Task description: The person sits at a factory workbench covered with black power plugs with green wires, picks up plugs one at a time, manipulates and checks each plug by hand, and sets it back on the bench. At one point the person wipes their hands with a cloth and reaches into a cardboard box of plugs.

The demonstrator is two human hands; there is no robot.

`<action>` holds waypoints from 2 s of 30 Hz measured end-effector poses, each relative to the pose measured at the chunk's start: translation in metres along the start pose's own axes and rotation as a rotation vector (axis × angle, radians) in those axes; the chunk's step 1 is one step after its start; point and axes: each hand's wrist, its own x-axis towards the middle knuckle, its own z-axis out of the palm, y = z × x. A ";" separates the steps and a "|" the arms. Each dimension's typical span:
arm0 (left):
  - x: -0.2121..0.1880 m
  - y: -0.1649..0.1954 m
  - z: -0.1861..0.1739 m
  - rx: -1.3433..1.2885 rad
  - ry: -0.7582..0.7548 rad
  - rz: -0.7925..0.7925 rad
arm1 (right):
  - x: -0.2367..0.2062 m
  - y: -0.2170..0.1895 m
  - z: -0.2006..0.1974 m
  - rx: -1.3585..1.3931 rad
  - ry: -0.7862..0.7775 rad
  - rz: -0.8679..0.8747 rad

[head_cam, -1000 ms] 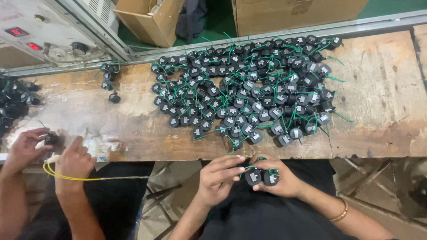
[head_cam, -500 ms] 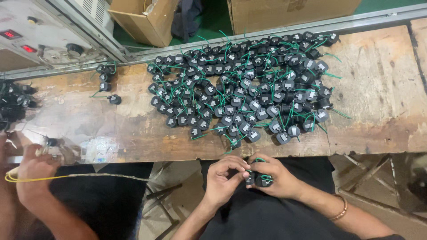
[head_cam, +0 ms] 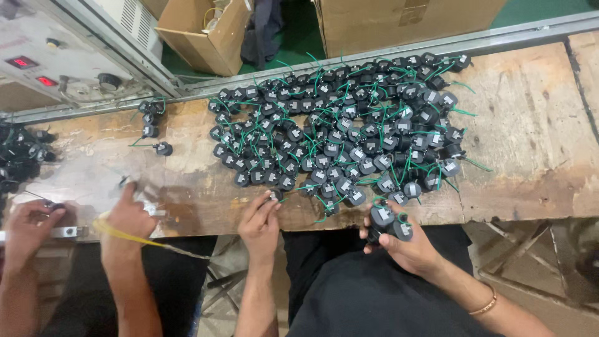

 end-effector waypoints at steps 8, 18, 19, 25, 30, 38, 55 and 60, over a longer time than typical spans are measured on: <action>-0.021 0.061 -0.003 -0.961 0.139 -0.186 | 0.006 -0.001 0.016 0.071 -0.069 0.045; 0.008 0.132 0.016 -0.642 -0.224 0.212 | 0.001 0.014 -0.003 0.014 -0.233 0.190; 0.007 0.130 0.013 -0.638 -0.267 0.230 | 0.000 0.017 -0.005 0.024 -0.181 0.180; -0.003 0.120 -0.002 -0.613 -0.384 0.345 | 0.004 0.032 -0.005 0.029 -0.033 0.075; -0.022 0.121 0.005 -0.591 -0.313 0.112 | 0.005 0.024 0.001 -0.156 -0.126 0.046; -0.047 0.104 0.019 -0.685 -0.227 -0.008 | 0.003 0.005 0.018 -0.298 -0.199 0.039; -0.020 0.066 0.030 -0.436 -0.118 -0.211 | 0.001 0.010 0.012 -0.177 -0.111 -0.053; -0.013 0.074 0.007 -0.461 0.069 -0.055 | 0.001 0.012 0.007 0.063 -0.034 -0.030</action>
